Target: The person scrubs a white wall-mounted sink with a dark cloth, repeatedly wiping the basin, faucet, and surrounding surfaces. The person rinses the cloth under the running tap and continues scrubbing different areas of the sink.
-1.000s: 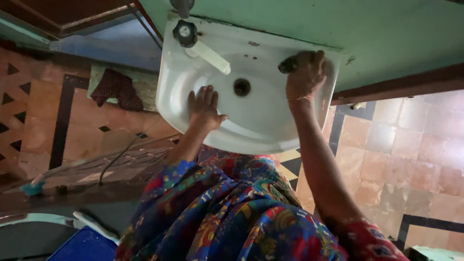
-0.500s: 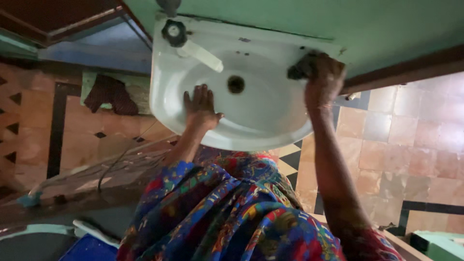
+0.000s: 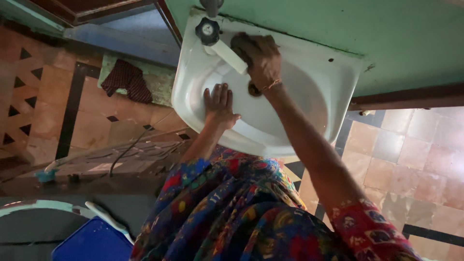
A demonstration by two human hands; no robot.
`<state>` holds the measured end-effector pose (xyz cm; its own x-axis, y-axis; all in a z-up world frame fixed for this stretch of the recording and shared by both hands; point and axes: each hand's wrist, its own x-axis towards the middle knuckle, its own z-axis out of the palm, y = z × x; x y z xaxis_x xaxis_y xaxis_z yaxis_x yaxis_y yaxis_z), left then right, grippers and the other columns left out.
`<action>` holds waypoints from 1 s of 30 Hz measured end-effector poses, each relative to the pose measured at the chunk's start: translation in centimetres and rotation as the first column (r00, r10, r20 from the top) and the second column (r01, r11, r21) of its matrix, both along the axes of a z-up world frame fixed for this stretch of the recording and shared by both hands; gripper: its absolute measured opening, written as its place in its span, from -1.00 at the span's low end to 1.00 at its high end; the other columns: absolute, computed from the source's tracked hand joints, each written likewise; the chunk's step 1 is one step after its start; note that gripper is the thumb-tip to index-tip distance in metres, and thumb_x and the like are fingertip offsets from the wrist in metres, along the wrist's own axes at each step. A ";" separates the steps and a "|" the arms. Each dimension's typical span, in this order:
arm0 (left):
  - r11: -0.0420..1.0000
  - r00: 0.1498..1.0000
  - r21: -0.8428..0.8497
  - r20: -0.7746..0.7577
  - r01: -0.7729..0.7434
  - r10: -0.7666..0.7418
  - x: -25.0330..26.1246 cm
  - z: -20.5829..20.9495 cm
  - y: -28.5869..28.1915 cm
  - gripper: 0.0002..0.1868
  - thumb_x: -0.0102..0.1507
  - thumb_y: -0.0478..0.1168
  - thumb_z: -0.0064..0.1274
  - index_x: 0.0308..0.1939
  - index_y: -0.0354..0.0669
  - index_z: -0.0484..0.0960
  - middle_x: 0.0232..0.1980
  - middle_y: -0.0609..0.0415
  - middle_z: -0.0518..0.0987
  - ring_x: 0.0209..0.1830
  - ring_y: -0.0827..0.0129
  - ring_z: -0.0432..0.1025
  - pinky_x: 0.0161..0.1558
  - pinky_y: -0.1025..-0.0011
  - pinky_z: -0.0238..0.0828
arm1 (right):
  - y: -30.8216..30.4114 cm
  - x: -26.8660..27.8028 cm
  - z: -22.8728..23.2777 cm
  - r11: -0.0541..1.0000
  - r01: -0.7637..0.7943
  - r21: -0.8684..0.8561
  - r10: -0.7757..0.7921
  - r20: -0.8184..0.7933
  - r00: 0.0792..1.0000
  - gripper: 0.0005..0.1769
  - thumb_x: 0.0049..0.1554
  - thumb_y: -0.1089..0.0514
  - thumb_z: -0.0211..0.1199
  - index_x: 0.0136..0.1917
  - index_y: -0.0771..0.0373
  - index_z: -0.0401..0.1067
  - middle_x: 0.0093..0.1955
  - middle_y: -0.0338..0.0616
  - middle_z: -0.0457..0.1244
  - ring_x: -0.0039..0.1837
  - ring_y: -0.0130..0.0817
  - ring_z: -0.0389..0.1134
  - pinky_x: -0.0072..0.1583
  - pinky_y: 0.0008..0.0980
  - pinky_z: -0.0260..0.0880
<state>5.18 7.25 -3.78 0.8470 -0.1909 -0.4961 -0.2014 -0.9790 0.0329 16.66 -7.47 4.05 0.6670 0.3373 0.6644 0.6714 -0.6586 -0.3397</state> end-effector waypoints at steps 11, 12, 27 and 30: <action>0.999 0.993 0.038 -0.115 -0.020 0.025 1.0 1.8 -0.4 0.03 0.32 0.39 -0.19 0.66 -0.11 -0.16 0.73 0.01 -0.33 0.71 0.11 -0.44 0.53 -0.16 -0.60 | -15.5 -5.5 2.9 0.901 0.419 -0.114 -0.429 -0.087 0.899 -0.82 0.20 0.32 0.27 0.08 0.17 0.52 0.07 -0.05 0.37 0.19 -0.03 0.34 0.24 -0.05 0.28; 0.999 0.991 0.044 -0.125 -0.031 0.036 1.0 1.9 -0.5 0.02 0.32 0.39 -0.22 0.65 -0.11 -0.17 0.73 0.01 -0.34 0.71 0.10 -0.45 0.52 -0.18 -0.61 | -16.0 -5.8 2.5 0.885 0.466 -0.001 -0.462 -0.118 0.879 -0.78 0.15 0.33 0.30 0.09 0.18 0.53 0.07 -0.05 0.38 0.17 -0.04 0.35 0.21 -0.07 0.33; 0.997 0.991 0.043 -0.121 -0.058 0.063 1.0 1.1 -1.1 0.02 0.33 0.38 -0.25 0.64 -0.09 -0.24 0.71 0.00 -0.43 0.69 0.04 -0.56 0.47 -0.27 -0.69 | 0.7 1.8 0.2 0.994 -0.107 0.008 0.107 0.000 0.994 -0.59 0.06 0.21 0.48 0.21 0.12 0.60 0.14 -0.13 0.36 0.14 -0.08 0.35 0.15 -0.16 0.43; 0.998 0.993 0.054 -0.103 -0.045 0.051 1.0 1.1 -1.1 0.03 0.33 0.39 -0.24 0.65 -0.10 -0.23 0.72 0.00 -0.42 0.70 0.05 -0.55 0.48 -0.25 -0.69 | 1.7 3.6 1.9 0.946 -0.323 0.003 0.323 0.004 0.946 -0.63 0.17 0.22 0.46 0.25 0.13 0.57 0.12 -0.09 0.30 0.15 -0.07 0.34 0.18 -0.16 0.42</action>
<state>6.17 6.16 -2.73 0.7980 -0.1231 -0.5900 -0.1523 -0.9883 0.0003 20.26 -5.77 5.91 0.5206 0.5318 0.6680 0.8490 -0.4052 -0.3390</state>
